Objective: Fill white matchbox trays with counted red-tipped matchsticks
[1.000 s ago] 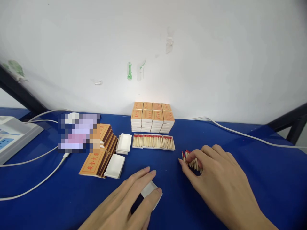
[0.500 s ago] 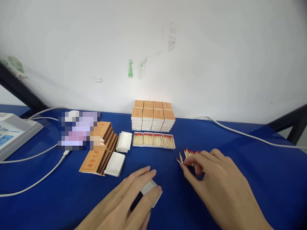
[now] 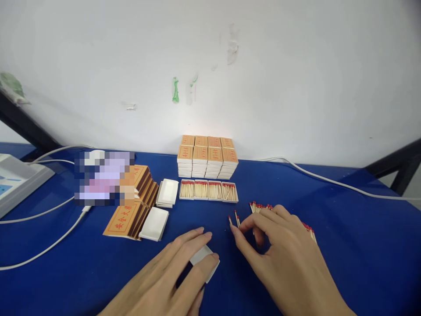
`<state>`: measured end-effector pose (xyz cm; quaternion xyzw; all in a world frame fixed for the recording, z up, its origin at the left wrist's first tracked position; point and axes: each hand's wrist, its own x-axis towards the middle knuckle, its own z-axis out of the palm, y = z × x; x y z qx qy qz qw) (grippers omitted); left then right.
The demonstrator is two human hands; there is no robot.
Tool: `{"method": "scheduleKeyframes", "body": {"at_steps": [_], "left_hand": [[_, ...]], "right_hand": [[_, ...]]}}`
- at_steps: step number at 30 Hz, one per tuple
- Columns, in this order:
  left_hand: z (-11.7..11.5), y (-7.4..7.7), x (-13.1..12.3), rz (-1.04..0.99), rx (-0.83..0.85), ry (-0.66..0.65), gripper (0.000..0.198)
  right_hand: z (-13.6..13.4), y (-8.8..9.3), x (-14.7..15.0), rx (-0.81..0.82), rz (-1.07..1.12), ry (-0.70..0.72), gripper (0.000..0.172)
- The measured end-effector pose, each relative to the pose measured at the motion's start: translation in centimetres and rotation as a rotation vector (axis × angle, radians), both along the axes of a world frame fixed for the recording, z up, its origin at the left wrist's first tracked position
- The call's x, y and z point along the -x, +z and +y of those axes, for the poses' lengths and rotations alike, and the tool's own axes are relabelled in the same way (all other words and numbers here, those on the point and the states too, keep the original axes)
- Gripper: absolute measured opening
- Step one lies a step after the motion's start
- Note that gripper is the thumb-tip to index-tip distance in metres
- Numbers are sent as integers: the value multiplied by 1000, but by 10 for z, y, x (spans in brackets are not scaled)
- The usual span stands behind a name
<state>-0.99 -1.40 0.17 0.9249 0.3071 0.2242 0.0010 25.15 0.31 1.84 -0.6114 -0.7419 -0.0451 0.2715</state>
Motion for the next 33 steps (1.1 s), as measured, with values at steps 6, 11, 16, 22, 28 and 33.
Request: {"method": "scheduleKeyframes", "body": {"at_steps": [6, 11, 16, 22, 28, 33], "left_hand": [[-2, -4, 1, -36, 13, 9, 47], [-1, -3, 1, -23, 12, 4, 48], [-1, 0, 1, -27, 20, -1, 46], [1, -2, 1, -28, 15, -10, 48], [1, -2, 0, -38, 17, 1, 48], [3, -3, -1, -66, 13, -12, 49]], "right_hand": [[2, -5, -7, -50, -125, -80, 30], [1, -9, -12, 68, -9, 17, 27], [1, -5, -17, 134, 25, 61, 29], [3, -3, -21, 209, 55, 48, 28], [4, -8, -20, 153, 39, 28, 29], [5, -9, -18, 162, 41, 18, 26]]}}
